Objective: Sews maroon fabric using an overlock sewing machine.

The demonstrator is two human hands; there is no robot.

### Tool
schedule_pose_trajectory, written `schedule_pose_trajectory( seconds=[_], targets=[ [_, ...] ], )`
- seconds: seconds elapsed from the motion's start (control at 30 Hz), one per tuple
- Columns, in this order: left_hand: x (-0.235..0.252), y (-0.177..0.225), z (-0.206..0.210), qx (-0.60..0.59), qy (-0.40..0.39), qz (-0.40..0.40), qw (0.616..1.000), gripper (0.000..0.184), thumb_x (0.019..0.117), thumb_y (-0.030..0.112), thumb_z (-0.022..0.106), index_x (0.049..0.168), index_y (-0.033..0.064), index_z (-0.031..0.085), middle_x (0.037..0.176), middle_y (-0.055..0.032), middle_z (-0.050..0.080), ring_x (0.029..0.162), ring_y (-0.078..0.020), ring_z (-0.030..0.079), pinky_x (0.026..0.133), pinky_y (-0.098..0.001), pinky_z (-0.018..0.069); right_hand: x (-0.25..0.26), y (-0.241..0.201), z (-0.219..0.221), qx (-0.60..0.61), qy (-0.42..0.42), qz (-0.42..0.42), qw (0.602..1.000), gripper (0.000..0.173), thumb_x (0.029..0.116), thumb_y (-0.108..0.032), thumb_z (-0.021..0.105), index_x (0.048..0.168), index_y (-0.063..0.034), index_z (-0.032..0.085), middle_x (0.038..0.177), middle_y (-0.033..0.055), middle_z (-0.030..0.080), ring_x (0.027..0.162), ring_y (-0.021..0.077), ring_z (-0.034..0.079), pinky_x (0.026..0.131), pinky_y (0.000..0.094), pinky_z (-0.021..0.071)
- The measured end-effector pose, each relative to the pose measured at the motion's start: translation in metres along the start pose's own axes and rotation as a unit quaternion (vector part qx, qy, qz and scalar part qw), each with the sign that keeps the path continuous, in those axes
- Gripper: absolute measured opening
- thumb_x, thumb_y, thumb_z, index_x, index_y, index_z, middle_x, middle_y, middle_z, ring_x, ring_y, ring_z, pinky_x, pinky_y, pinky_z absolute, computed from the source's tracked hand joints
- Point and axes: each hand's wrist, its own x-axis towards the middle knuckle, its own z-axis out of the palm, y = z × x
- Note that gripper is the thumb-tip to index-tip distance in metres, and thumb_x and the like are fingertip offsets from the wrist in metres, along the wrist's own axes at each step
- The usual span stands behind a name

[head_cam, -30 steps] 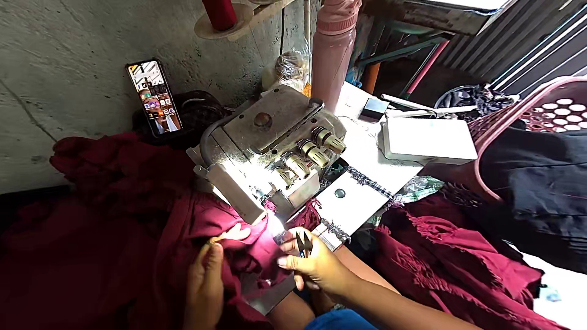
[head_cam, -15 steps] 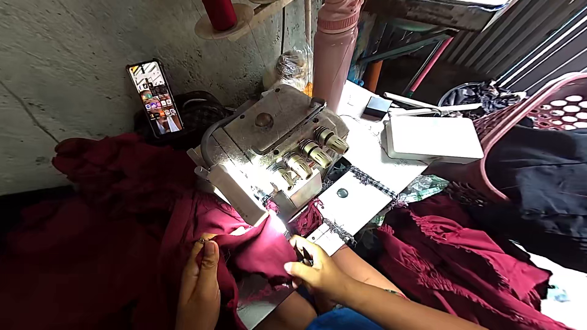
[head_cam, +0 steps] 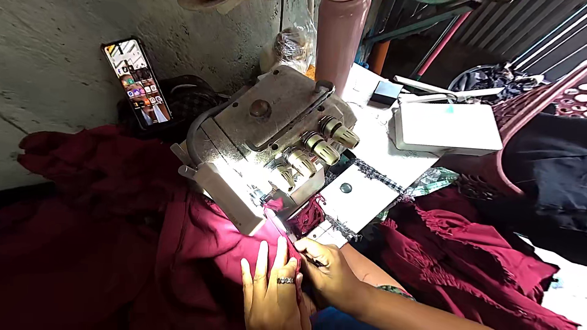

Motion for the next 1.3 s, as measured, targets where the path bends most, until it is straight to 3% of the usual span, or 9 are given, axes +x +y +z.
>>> schedule_pose_trajectory(
  seconds=[0.17,0.3,0.4,0.47,0.63,0.77,0.9,1.03,1.3],
  targets=[
    [0.013,-0.017,0.012,-0.004,0.057,0.020,0.998,0.036,0.1066,0.023,0.042,0.101,0.0065,0.074,0.120,-0.0113,0.075,0.126,-0.0325,0.064,0.111,-0.0549,0.0405,0.016,-0.003,0.001,-0.026,0.005,0.008,1.000,0.015,0.0989,-0.010,0.058,0.097,0.0011,0.069,0.073,0.0021,0.065,0.065,-0.0030,0.056,0.063,0.0102,0.0451],
    [0.028,-0.056,0.009,-0.130,0.057,0.022,0.990,0.036,0.1069,0.028,0.049,0.093,0.0043,0.072,0.114,-0.0094,0.077,0.124,-0.0175,0.065,0.118,-0.0421,0.0375,0.019,-0.008,-0.001,-0.021,-0.005,0.031,0.999,0.020,0.1013,-0.016,0.059,0.093,-0.0010,0.069,0.068,-0.0010,0.060,0.059,-0.0041,0.050,0.057,0.0101,0.0405],
    [0.050,-0.101,-0.005,-0.281,0.031,0.000,0.959,0.020,0.0965,0.027,0.065,0.089,0.0106,0.074,0.101,0.0055,0.076,0.104,0.0027,0.067,0.096,-0.0170,0.0516,0.020,-0.015,-0.002,0.038,-0.030,0.088,0.995,0.020,0.1021,-0.017,0.059,0.094,-0.0011,0.069,0.073,-0.0026,0.065,0.059,-0.0048,0.060,0.056,0.0118,0.0531],
    [0.059,-0.121,-0.019,-0.347,-0.001,-0.010,0.938,0.008,0.0907,0.025,0.073,0.095,0.0197,0.078,0.100,0.0135,0.075,0.098,0.0036,0.068,0.089,-0.0160,0.0553,0.017,-0.020,-0.003,0.079,-0.046,0.142,0.986,0.017,0.1003,-0.016,0.062,0.096,-0.0026,0.070,0.075,-0.0048,0.066,0.060,-0.0044,0.062,0.056,0.0131,0.0550],
    [0.038,-0.089,-0.045,-0.286,-0.036,-0.110,0.951,0.019,0.0968,0.012,0.058,0.095,-0.0003,0.072,0.091,0.0073,0.071,0.087,0.0105,0.063,0.081,-0.0091,0.0520,0.017,-0.028,-0.012,0.169,-0.077,0.298,0.936,0.016,0.0869,-0.011,0.075,0.100,-0.0112,0.066,0.067,-0.0139,0.060,0.052,-0.0041,0.056,0.052,0.0144,0.0519],
    [0.042,-0.063,-0.022,-0.285,0.030,-0.166,0.944,0.029,0.1050,0.019,0.042,0.110,-0.0037,0.059,0.100,0.0037,0.064,0.099,0.0089,0.058,0.089,-0.0119,0.0474,0.012,-0.012,-0.006,0.140,-0.084,0.279,0.946,0.015,0.0827,-0.016,0.078,0.091,-0.0126,0.067,0.063,-0.0155,0.053,0.051,-0.0075,0.045,0.050,0.0114,0.0400],
    [0.054,-0.057,-0.005,-0.016,0.153,-0.106,0.982,0.050,0.0803,0.036,0.074,0.106,-0.0065,0.063,0.093,-0.0187,0.071,0.090,-0.0227,0.068,0.081,-0.0357,0.0514,-0.001,-0.012,-0.001,0.123,-0.026,0.196,0.973,0.016,0.0824,-0.018,0.082,0.085,-0.0124,0.067,0.068,-0.0133,0.058,0.052,-0.0097,0.044,0.049,0.0090,0.0373],
    [0.030,-0.058,-0.017,-0.038,0.170,0.052,0.983,0.013,0.0943,0.024,0.067,0.098,0.0126,0.063,0.091,-0.0028,0.066,0.088,-0.0107,0.063,0.081,-0.0212,0.0506,-0.009,-0.022,-0.011,0.133,-0.020,0.142,0.981,0.012,0.0870,-0.018,0.080,0.087,-0.0087,0.072,0.079,-0.0083,0.068,0.062,-0.0098,0.053,0.056,0.0081,0.0444],
    [-0.022,-0.043,0.005,-0.085,0.103,0.088,0.987,0.019,0.1029,0.023,0.056,0.104,0.0143,0.073,0.097,-0.0001,0.066,0.096,-0.0105,0.058,0.091,-0.0187,0.0430,-0.015,-0.016,-0.014,0.114,-0.017,0.076,0.990,0.009,0.0895,-0.014,0.076,0.086,-0.0074,0.070,0.087,-0.0039,0.071,0.078,-0.0057,0.063,0.069,0.0098,0.0505]
  ],
)
